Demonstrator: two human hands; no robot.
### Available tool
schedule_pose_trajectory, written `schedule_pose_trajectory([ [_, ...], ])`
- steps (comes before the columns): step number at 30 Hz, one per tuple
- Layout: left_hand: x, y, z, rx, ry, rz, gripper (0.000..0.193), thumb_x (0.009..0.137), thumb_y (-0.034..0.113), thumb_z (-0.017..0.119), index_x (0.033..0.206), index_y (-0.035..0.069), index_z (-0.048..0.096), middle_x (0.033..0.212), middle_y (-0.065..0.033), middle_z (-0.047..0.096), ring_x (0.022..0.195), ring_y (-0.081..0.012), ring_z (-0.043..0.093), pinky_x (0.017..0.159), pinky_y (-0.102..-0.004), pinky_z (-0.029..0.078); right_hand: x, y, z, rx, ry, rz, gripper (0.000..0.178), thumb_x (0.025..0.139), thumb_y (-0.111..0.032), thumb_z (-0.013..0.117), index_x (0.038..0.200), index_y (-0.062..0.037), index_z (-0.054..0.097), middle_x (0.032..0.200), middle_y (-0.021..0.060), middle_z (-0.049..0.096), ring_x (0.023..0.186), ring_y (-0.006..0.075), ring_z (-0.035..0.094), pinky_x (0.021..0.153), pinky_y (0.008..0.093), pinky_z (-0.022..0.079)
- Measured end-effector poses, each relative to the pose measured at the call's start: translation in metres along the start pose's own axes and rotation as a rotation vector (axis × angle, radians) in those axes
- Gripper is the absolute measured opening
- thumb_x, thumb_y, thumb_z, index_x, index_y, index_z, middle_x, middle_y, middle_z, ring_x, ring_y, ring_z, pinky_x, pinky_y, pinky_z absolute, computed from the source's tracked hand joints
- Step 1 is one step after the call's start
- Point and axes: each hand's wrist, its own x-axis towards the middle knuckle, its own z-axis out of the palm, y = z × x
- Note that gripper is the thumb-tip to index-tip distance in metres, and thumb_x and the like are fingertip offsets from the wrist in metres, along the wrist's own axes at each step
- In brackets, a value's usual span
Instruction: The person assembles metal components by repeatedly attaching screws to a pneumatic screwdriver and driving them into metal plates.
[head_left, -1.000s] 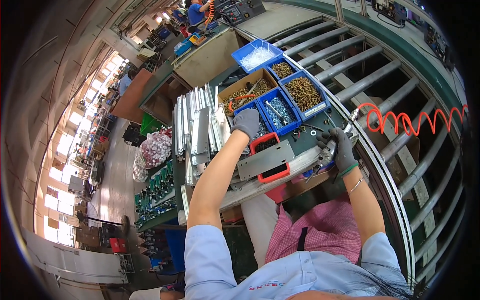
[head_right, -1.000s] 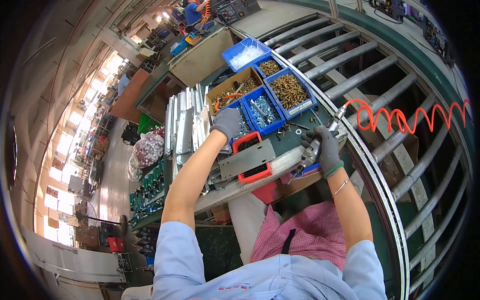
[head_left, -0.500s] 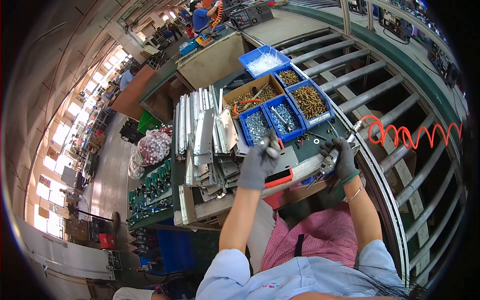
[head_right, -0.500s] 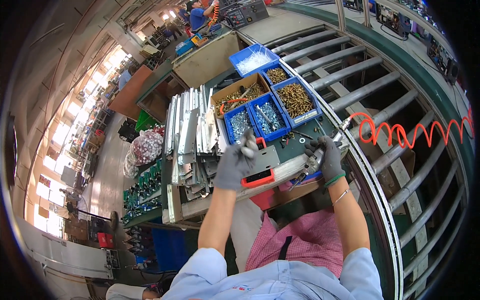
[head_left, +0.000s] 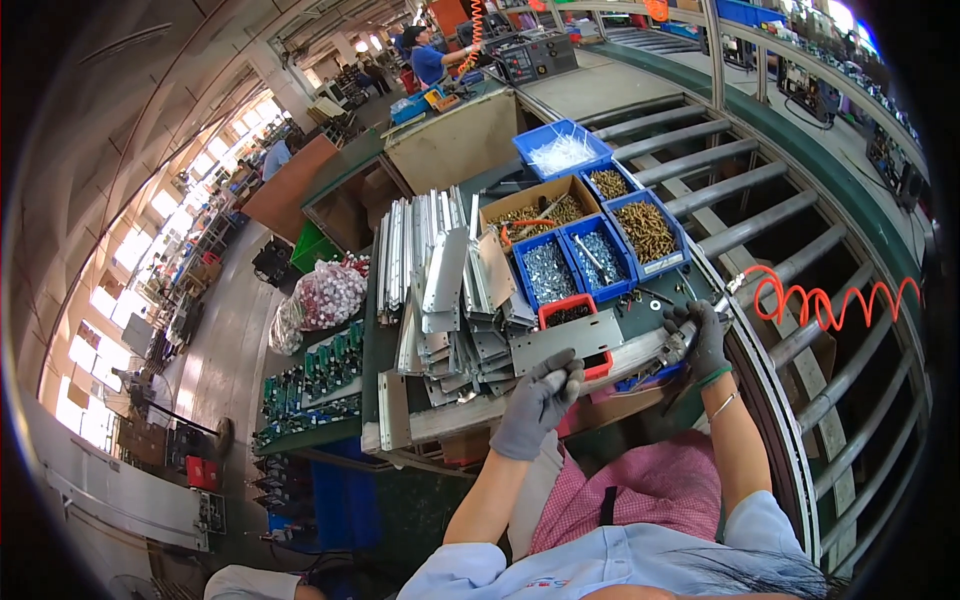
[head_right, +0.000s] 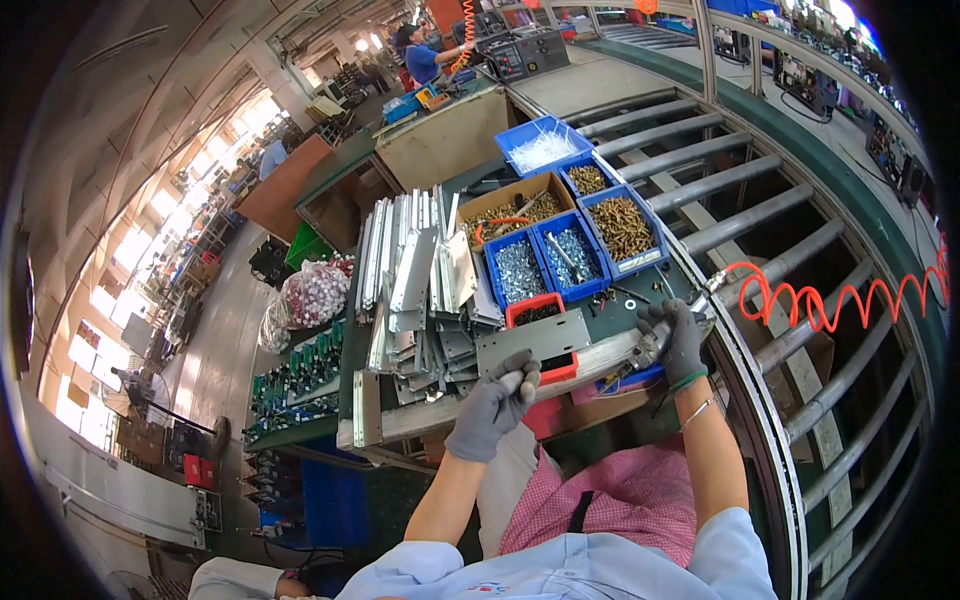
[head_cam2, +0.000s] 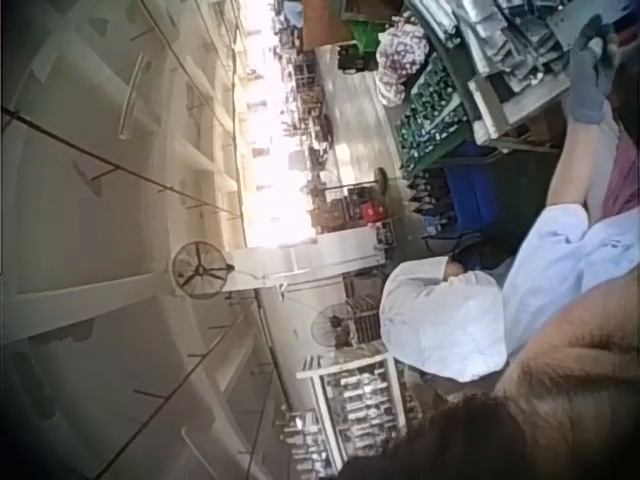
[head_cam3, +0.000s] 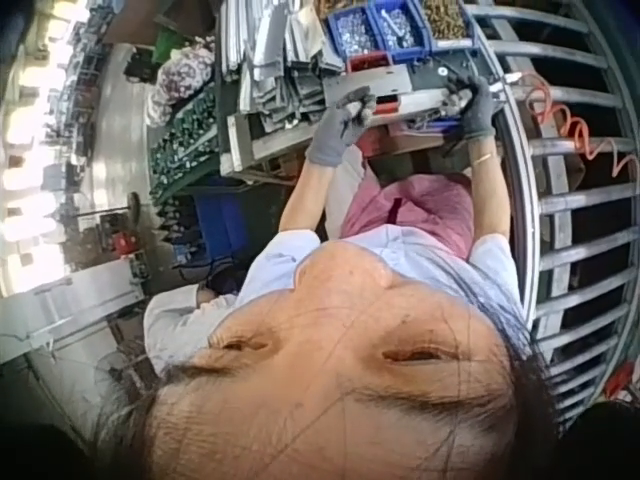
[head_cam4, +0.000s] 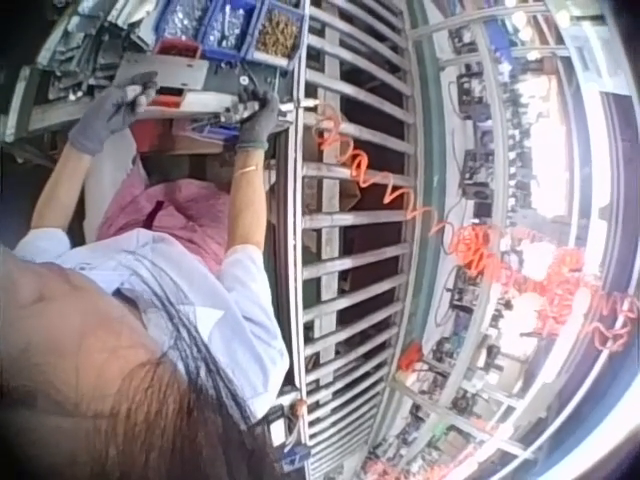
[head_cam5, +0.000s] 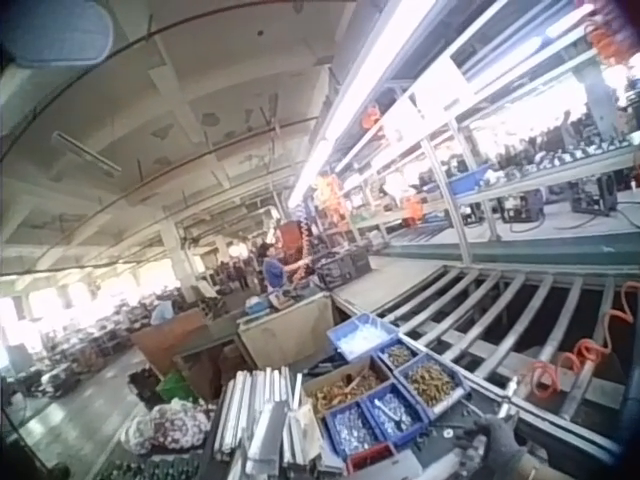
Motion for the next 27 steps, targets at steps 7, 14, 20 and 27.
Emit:
schedule_pose_trajectory([
  [7,-0.055,-0.027,0.03,0.459,0.208,-0.087,0.028,0.095,0.015,0.05,0.117,-0.001,0.054,0.098,-0.01,0.063,0.079,-0.0141,0.063,0.06,-0.019,0.051,-0.037,0.007,-0.001,-0.102,0.201,-0.196,0.025,0.086,-0.029,0.056,0.097,-0.0069,0.055,0.088,0.0102,0.061,0.079,0.024,0.062,0.069,0.0324,0.051],
  [14,-0.095,-0.089,-0.025,0.277,0.158,-0.339,0.031,0.094,0.016,0.052,0.119,-0.002,0.053,0.098,-0.0078,0.06,0.08,-0.0116,0.058,0.066,-0.0206,0.049,-0.154,0.003,0.06,-0.132,0.066,-0.324,0.025,0.087,-0.017,0.051,0.108,-0.0052,0.048,0.091,0.009,0.06,0.08,0.0192,0.06,0.069,0.0304,0.051],
  [20,-0.094,-0.101,-0.018,0.244,0.264,-0.419,0.035,0.093,0.013,0.053,0.123,-0.005,0.05,0.108,-0.0118,0.059,0.088,-0.0137,0.059,0.073,-0.0228,0.05,-0.18,-0.013,0.074,-0.332,-0.029,-0.408,0.034,0.08,-0.021,0.054,0.109,-0.0061,0.047,0.087,0.0088,0.059,0.077,0.0194,0.061,0.064,0.0315,0.053],
  [27,-0.081,-0.093,0.008,0.231,0.238,-0.346,0.032,0.094,0.015,0.052,0.122,0.0,0.052,0.106,-0.0097,0.062,0.088,-0.0126,0.06,0.07,-0.0208,0.051,-0.206,-0.021,0.1,-0.139,-0.166,-0.395,0.038,0.074,-0.021,0.065,0.106,-0.0078,0.049,0.088,0.0092,0.056,0.079,0.0229,0.06,0.061,0.0311,0.053],
])
